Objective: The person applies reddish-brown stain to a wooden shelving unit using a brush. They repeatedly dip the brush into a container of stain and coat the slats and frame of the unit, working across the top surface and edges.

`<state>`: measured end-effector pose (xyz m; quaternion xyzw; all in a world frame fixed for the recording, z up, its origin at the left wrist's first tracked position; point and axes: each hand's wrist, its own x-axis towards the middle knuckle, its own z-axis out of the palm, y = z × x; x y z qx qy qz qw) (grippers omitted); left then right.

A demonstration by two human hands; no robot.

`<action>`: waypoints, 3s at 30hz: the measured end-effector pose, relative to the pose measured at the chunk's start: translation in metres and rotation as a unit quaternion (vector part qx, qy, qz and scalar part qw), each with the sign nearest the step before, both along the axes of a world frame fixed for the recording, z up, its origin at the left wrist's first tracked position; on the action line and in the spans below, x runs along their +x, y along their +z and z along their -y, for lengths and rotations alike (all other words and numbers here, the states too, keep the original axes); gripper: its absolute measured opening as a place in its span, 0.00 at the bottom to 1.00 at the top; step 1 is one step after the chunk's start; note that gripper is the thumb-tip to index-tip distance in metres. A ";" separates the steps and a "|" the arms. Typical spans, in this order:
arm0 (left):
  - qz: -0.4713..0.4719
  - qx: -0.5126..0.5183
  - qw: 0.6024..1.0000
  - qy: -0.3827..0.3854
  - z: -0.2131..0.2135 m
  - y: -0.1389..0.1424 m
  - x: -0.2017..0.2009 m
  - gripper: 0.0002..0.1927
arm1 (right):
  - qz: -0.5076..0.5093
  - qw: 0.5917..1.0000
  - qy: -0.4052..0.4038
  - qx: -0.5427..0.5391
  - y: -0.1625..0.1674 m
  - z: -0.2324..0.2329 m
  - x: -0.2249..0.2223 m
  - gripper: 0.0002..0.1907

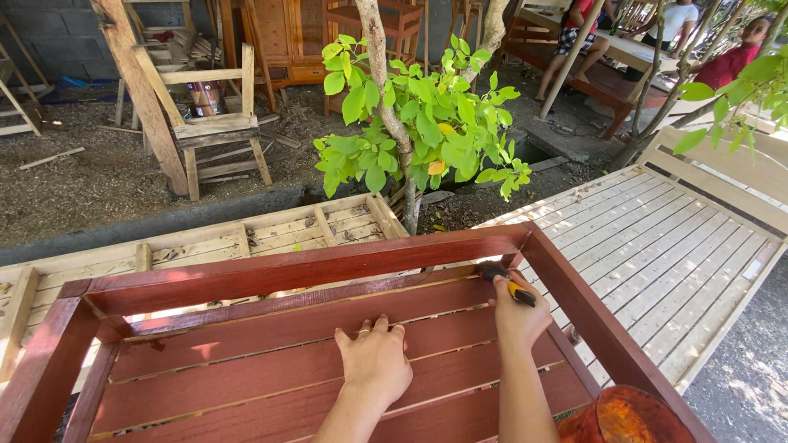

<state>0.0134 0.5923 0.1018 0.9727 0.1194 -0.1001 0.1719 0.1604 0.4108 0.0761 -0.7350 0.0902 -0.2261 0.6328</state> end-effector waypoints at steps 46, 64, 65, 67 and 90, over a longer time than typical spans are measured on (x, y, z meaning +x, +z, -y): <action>0.088 -0.051 0.992 0.071 -0.026 0.036 -0.188 0.37 | 0.044 0.962 0.203 0.177 0.132 -0.017 -0.197 0.16; 0.133 -0.063 0.986 -0.083 0.164 0.072 -0.108 0.38 | -0.018 0.922 0.002 -0.387 0.152 0.196 -0.193 0.24; 0.129 -0.061 0.986 -0.084 0.169 0.070 -0.106 0.37 | -0.037 0.915 0.021 -0.400 0.144 0.194 -0.191 0.25; 0.122 -0.054 0.987 -0.086 0.177 0.066 -0.102 0.37 | -0.083 0.908 0.051 -0.408 0.131 0.189 -0.188 0.24; 0.023 -0.063 0.987 -0.149 0.224 0.049 -0.090 0.26 | 0.014 0.992 0.056 -0.116 0.168 0.227 -0.206 0.14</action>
